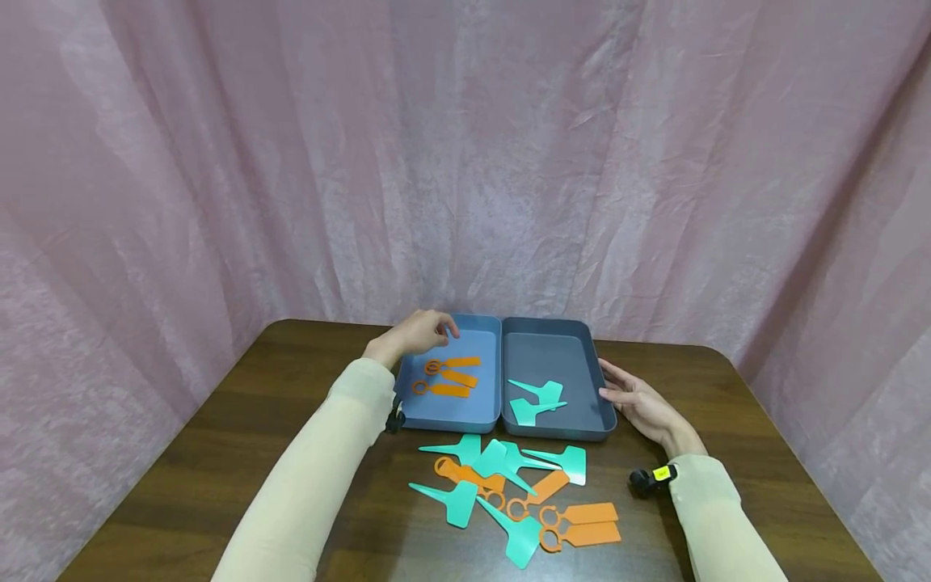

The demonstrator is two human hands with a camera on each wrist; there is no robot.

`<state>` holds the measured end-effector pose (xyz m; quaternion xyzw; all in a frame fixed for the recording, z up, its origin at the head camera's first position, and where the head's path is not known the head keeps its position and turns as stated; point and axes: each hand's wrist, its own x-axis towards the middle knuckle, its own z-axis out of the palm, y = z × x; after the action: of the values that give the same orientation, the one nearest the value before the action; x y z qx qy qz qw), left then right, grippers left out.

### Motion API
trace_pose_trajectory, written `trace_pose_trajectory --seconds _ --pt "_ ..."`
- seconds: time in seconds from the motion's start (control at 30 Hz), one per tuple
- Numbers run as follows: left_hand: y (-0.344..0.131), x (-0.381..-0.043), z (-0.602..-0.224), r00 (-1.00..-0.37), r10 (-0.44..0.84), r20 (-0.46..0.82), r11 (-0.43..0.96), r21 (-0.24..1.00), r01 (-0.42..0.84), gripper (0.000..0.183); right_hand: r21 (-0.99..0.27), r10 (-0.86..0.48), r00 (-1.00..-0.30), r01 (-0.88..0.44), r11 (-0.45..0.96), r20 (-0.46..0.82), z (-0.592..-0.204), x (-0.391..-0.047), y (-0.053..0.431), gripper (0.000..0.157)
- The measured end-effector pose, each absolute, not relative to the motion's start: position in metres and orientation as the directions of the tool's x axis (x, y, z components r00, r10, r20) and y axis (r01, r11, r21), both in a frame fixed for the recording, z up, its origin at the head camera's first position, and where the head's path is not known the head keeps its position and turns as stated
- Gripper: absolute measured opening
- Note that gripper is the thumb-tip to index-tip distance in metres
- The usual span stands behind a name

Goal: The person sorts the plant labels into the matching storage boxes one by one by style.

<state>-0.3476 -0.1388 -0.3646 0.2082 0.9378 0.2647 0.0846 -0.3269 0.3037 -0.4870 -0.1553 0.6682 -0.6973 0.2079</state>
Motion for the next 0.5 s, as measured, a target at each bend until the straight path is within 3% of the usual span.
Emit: trace_pose_trajectory --seconds 0.5 --pt "-0.152 -0.312 -0.378 -0.866 0.500 0.031 0.663 0.629 0.405 0.020 -0.997 -0.500 -0.864 0.073 -0.009 -0.059 -0.489 -0.327 0.303 0.077"
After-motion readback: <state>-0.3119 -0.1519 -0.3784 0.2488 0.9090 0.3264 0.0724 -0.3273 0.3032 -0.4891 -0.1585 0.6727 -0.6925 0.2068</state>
